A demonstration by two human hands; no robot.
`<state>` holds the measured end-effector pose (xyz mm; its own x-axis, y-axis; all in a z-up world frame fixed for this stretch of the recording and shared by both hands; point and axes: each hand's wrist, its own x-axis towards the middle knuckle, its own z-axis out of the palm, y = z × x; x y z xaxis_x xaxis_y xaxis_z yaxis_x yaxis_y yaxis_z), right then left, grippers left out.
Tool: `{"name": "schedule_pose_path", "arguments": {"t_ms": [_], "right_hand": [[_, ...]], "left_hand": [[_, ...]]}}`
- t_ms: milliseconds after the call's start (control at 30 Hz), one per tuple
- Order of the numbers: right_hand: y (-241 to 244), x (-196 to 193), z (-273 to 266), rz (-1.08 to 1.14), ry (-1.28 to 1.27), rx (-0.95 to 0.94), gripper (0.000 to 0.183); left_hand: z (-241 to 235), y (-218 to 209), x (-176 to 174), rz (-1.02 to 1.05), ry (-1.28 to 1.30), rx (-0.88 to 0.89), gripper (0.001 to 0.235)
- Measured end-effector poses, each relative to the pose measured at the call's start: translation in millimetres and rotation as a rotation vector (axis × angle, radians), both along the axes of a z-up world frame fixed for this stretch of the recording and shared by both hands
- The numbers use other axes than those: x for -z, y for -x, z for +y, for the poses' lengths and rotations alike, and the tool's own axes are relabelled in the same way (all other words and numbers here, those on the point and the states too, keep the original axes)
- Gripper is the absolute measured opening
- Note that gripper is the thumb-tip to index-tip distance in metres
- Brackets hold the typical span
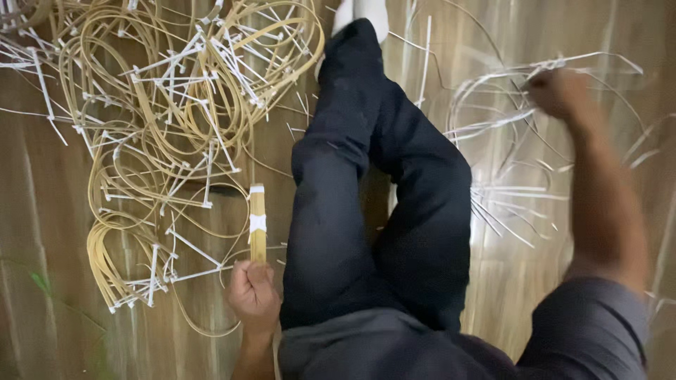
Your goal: The person sits on the floor and assembles a small frame using thin wooden strips and white plastic ties. They wrap the ties around the frame to secure the joints, then use scissors to trim the excess tie length. The process is repeated for multiple frames.
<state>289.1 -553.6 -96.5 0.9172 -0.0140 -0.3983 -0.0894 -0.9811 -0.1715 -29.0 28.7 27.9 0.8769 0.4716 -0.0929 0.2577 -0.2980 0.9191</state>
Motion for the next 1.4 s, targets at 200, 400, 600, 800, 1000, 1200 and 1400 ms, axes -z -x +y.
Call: {"name": "schedule_pose_path", "arguments": {"t_ms": [200, 400, 600, 800, 1000, 1200, 1400], "right_hand": [[74.5, -119.5, -68.7, -0.225, -0.565, 0.419, 0.018], [123.2, -171.9, -80.2, -0.400, -0.700, 0.250, 0.017], [179.0, -266.8, 37.1, -0.425, -0.878, 0.288, 0.022], [195.6, -329.4, 156.8, -0.251, -0.995, -0.091, 0.013], [219.0, -284.7, 298.8, -0.223, -1.213, -0.691, 0.013], [213.0, -245.9, 331.6, 0.186, -1.169, -0.428, 0.014], [222.8, -231.3, 335.2, 0.123, -1.184, -0.490, 0.013]], "left_hand": [[-3.2, 14.1, -5.6, -0.064, -0.023, 0.082, 0.027], [-9.1, 19.9, -13.5, -0.136, -0.026, 0.143, 0.030], [-10.9, 24.1, -28.5, -0.117, -0.073, 0.197, 0.030], [-21.5, 9.7, -51.3, -0.201, -0.195, 0.287, 0.027], [-44.3, -10.6, -76.7, -0.221, -0.156, 0.432, 0.019], [-39.7, -24.3, -91.4, -0.175, -0.060, 0.538, 0.013], [-43.3, -19.6, -73.3, -0.202, -0.007, 0.387, 0.021]]}}
